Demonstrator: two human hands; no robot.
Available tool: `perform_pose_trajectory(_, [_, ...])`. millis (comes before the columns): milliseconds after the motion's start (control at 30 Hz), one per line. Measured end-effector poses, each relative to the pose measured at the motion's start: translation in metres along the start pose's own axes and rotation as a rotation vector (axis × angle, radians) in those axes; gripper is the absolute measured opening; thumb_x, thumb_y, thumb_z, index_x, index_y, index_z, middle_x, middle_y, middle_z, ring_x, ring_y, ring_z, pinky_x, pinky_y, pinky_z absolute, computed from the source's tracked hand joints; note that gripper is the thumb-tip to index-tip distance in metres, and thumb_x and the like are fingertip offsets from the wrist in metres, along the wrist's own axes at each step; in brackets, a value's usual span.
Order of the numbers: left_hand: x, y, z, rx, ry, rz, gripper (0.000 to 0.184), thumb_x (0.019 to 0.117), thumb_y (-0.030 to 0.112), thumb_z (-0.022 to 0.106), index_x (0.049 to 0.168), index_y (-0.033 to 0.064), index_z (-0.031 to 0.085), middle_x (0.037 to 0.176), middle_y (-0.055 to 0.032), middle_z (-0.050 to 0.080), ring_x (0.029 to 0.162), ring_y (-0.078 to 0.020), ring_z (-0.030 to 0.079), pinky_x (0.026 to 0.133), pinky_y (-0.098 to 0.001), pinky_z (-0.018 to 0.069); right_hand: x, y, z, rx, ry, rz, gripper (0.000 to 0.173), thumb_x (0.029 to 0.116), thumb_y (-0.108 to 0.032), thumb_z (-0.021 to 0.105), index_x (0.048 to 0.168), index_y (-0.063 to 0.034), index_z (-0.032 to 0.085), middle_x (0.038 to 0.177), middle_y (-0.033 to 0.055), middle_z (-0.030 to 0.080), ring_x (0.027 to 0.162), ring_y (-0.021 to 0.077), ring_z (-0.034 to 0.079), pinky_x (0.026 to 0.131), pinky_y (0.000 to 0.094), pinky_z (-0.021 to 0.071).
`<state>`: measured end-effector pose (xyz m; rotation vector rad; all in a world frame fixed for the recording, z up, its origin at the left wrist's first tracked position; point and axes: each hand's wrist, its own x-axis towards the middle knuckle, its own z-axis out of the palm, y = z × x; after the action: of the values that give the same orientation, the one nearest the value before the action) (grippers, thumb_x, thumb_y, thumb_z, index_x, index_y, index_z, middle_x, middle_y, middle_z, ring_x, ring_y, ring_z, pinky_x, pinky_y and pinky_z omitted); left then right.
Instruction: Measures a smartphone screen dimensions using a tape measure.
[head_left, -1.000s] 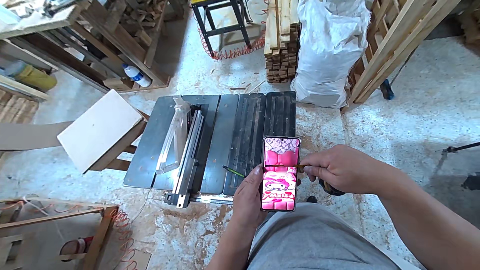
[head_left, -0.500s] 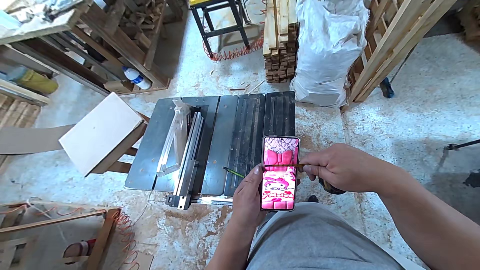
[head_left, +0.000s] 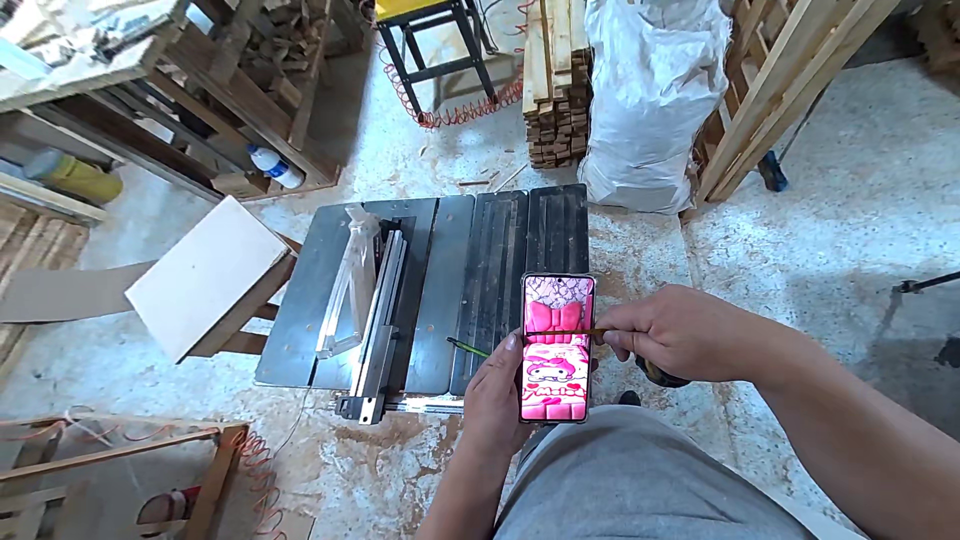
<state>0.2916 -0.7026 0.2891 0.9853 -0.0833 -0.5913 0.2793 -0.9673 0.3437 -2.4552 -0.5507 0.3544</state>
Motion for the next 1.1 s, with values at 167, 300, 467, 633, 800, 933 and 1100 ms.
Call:
perform_pose_trajectory(167, [-0.0001,-0.0006,0.0000,-0.003,-0.003,0.001,0.049,0.1125,0.039,0.029,0.132,0.0088,0.062,0.117,-0.0162,0.071,0.103,-0.0233,0.072,0.088,-0.0456,0.0616,-0.0006,-0.0003,0.0002,0.000,-0.005,0.006,0.030,0.1107,-0.036,0.042,0.106,-0.0272,0.071,0.081,-0.0157,0.068,0.070,-0.0034,0.062,0.062,0.0230,0.0541])
perform_pose_trajectory(300, [-0.0011,-0.0020,-0.0008,-0.013,0.007,0.001,0.047,0.1123,0.039,0.030,0.129,0.0091,0.063,0.114,-0.0155,0.071,0.101,-0.0230,0.073,0.087,-0.0454,0.0620,-0.0011,-0.0020,0.0001,0.004,-0.017,0.029,0.030,0.1107,-0.036,0.043,0.108,-0.0271,0.071,0.083,-0.0149,0.069,0.071,-0.0025,0.063,0.063,0.0241,0.0549])
perform_pose_trajectory(467, [-0.0023,-0.0025,-0.0020,-0.005,-0.017,0.008,0.049,0.1123,0.039,0.030,0.136,0.0088,0.060,0.119,-0.0164,0.070,0.105,-0.0238,0.072,0.090,-0.0463,0.0613,-0.0016,-0.0034,0.0016,0.021,-0.012,0.036,0.029,0.1105,-0.037,0.044,0.108,-0.0272,0.071,0.082,-0.0151,0.068,0.070,-0.0027,0.063,0.062,0.0237,0.0549])
perform_pose_trajectory(633, [-0.0033,-0.0033,-0.0020,0.006,-0.007,0.007,0.049,0.1121,0.039,0.030,0.134,0.0087,0.061,0.117,-0.0161,0.071,0.104,-0.0235,0.072,0.089,-0.0462,0.0615,-0.0019,-0.0039,0.0021,0.013,-0.025,0.036,0.029,0.1108,-0.036,0.043,0.108,-0.0271,0.071,0.083,-0.0151,0.068,0.071,-0.0024,0.063,0.064,0.0245,0.0553])
perform_pose_trajectory(800, [-0.0032,-0.0048,-0.0022,-0.007,0.008,0.003,0.046,0.1116,0.038,0.032,0.132,0.0094,0.062,0.117,-0.0161,0.071,0.104,-0.0236,0.072,0.089,-0.0459,0.0614,-0.0022,-0.0029,0.0034,0.010,-0.021,0.024,0.030,0.1109,-0.036,0.042,0.107,-0.0264,0.070,0.082,-0.0147,0.068,0.070,-0.0020,0.063,0.062,0.0249,0.0550])
perform_pose_trajectory(933, [-0.0022,-0.0055,-0.0036,-0.006,0.001,0.014,0.046,0.1118,0.037,0.032,0.134,0.0097,0.061,0.118,-0.0153,0.071,0.104,-0.0227,0.072,0.089,-0.0454,0.0613,-0.0023,-0.0037,0.0028,0.003,-0.014,0.022,0.029,0.1109,-0.036,0.043,0.107,-0.0267,0.070,0.082,-0.0141,0.068,0.070,-0.0014,0.063,0.063,0.0255,0.0548])
perform_pose_trajectory(1100, [-0.0015,-0.0052,-0.0044,-0.001,-0.016,0.020,0.047,0.1118,0.038,0.031,0.135,0.0095,0.061,0.119,-0.0152,0.070,0.105,-0.0226,0.072,0.090,-0.0453,0.0610,-0.0023,-0.0045,0.0016,-0.002,-0.009,0.021,0.029,0.1110,-0.036,0.043,0.110,-0.0271,0.071,0.084,-0.0139,0.069,0.072,-0.0014,0.064,0.064,0.0257,0.0555])
